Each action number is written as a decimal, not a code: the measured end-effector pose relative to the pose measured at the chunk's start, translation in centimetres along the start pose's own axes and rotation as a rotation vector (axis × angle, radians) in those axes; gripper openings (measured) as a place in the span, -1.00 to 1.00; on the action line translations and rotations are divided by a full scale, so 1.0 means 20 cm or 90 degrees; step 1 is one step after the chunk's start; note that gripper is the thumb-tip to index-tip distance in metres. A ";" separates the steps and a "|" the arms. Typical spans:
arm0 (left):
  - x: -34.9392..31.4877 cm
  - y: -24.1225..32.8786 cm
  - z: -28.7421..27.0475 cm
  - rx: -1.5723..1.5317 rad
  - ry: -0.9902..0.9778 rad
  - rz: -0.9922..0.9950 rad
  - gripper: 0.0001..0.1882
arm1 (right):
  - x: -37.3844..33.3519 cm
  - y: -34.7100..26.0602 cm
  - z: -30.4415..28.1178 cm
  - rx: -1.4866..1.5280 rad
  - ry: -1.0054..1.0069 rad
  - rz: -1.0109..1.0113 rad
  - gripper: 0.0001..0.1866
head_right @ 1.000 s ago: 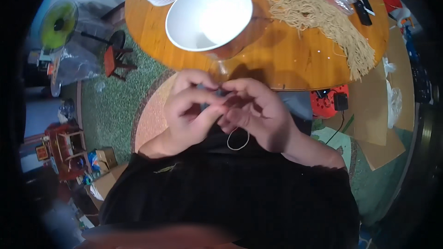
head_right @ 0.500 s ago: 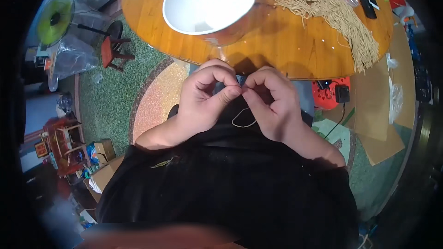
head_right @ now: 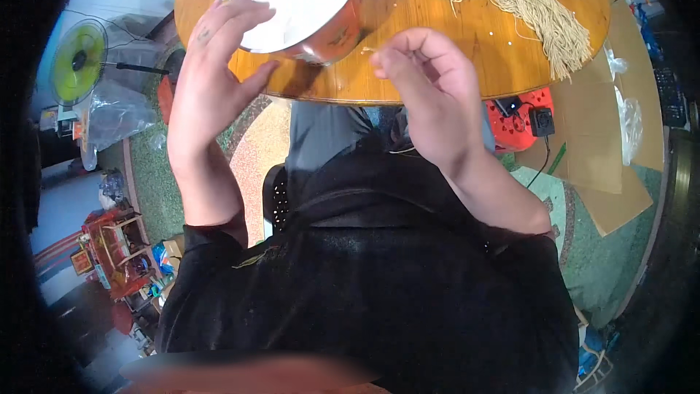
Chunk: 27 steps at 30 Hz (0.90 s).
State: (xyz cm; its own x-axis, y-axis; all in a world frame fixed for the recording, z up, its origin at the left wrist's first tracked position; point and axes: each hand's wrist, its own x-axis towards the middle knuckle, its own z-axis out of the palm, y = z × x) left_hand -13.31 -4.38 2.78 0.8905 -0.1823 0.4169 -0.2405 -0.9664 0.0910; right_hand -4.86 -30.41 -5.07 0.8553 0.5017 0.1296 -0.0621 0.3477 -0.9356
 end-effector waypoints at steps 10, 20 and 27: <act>0.05 0.15 0.04 -0.193 -0.056 -0.077 -0.80 | 0.01 0.07 0.12 -0.074 -0.020 -0.144 -0.97; 0.13 0.23 0.14 -0.291 -0.137 -0.142 -0.73 | 0.07 0.21 0.08 -0.360 0.085 -0.446 -0.86; 0.15 0.22 0.11 -0.298 -0.197 -0.150 -0.72 | 0.07 0.22 0.08 -0.324 0.100 -0.448 -0.84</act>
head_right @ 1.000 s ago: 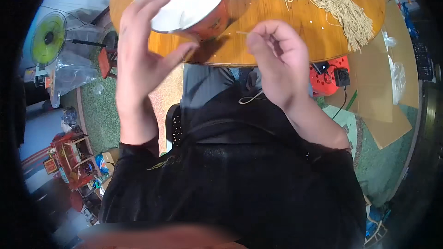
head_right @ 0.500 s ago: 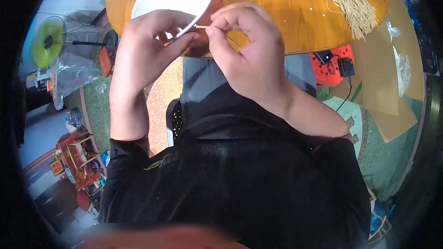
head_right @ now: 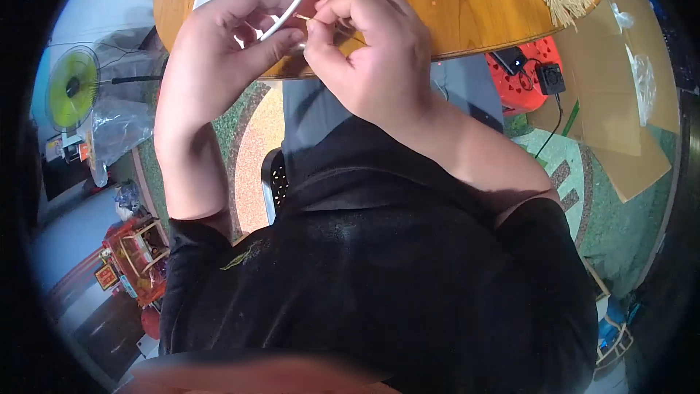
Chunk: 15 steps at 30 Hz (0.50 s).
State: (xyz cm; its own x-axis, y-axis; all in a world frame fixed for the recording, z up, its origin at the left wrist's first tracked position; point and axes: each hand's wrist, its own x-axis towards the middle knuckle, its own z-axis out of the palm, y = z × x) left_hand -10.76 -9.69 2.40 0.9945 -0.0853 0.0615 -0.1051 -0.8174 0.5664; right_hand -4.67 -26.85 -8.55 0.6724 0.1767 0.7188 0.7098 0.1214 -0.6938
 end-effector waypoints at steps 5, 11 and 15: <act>0.01 0.00 -0.02 -0.018 -0.044 -0.036 -0.70 | 0.00 0.03 0.01 -0.035 0.007 -0.053 -0.83; 0.00 -0.04 -0.03 -0.146 -0.039 0.013 -0.70 | 0.00 0.02 0.01 -0.015 0.014 -0.029 -0.84; 0.00 -0.06 -0.07 -0.283 -0.105 -0.014 -0.72 | 0.00 -0.01 -0.01 -0.051 -0.027 -0.018 -0.84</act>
State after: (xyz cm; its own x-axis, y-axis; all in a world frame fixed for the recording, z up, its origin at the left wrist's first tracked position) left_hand -10.58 -7.83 2.88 0.9798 -0.1893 -0.0645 -0.0398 -0.5004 0.8649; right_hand -4.71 -26.97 -8.41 0.6430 0.2159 0.7348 0.7446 0.0483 -0.6657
